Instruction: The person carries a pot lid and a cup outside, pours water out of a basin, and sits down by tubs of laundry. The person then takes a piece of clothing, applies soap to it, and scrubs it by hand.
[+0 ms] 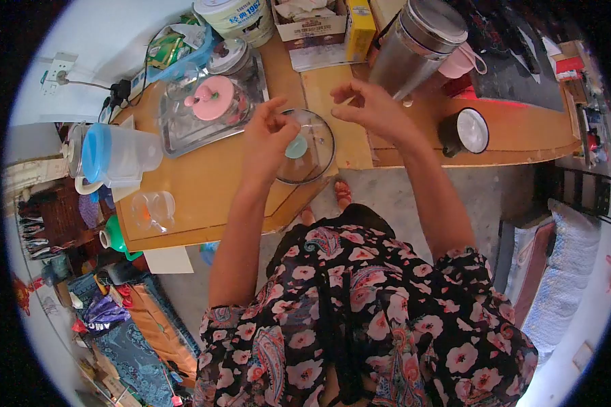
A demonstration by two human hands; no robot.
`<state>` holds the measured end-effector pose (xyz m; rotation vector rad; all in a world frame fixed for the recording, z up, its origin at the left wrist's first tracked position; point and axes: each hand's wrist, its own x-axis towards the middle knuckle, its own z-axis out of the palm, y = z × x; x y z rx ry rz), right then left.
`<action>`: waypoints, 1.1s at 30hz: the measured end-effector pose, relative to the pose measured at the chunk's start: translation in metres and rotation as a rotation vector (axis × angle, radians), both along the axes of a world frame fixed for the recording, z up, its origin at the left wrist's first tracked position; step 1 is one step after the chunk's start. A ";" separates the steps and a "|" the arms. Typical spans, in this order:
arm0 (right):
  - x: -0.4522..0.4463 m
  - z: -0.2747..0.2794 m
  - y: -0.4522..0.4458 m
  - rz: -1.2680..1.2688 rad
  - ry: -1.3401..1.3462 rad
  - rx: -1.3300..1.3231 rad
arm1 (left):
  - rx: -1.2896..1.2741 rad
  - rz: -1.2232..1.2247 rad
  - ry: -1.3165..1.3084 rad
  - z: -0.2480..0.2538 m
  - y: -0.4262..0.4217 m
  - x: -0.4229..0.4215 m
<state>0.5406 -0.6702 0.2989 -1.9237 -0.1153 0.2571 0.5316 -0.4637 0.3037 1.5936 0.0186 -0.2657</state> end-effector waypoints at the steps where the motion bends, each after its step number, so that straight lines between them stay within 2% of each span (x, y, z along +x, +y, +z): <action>1: -0.003 -0.006 0.000 -0.001 -0.001 0.001 | 0.001 -0.001 -0.001 -0.001 0.003 0.001; 3: -0.012 -0.021 0.000 0.018 0.154 0.075 | 0.096 -0.239 0.048 -0.002 0.008 0.005; 7: -0.035 -0.038 0.006 -0.008 0.305 0.258 | 0.194 -0.280 0.068 -0.001 0.005 0.016; 9: -0.046 -0.047 0.011 -0.088 0.397 0.391 | 0.032 -0.133 0.074 0.008 -0.004 0.014; 10: -0.052 -0.049 0.014 -0.103 0.390 0.398 | 0.035 -0.149 0.071 0.010 -0.007 0.010; 12: -0.061 -0.050 0.022 -0.209 0.492 0.635 | -0.068 -0.059 0.131 0.013 -0.010 0.001; 13: -0.063 -0.049 0.022 -0.225 0.487 0.642 | -0.064 -0.076 0.132 0.011 -0.011 -0.003; 15: -0.067 -0.047 0.024 -0.256 0.487 0.896 | -0.130 -0.104 0.149 0.003 -0.008 -0.009; 18: -0.067 -0.044 0.024 -0.319 0.478 0.926 | -0.211 -0.121 0.122 -0.007 -0.003 -0.014; 24: -0.064 -0.038 0.028 -0.315 0.450 0.838 | -0.223 -0.176 0.149 -0.003 0.000 -0.014; 31: -0.062 -0.036 0.038 -0.329 0.465 0.876 | -0.225 -0.160 0.137 0.008 0.001 -0.025; 33: -0.058 -0.039 0.039 -0.356 0.378 0.776 | -0.231 -0.163 0.163 0.009 0.004 -0.030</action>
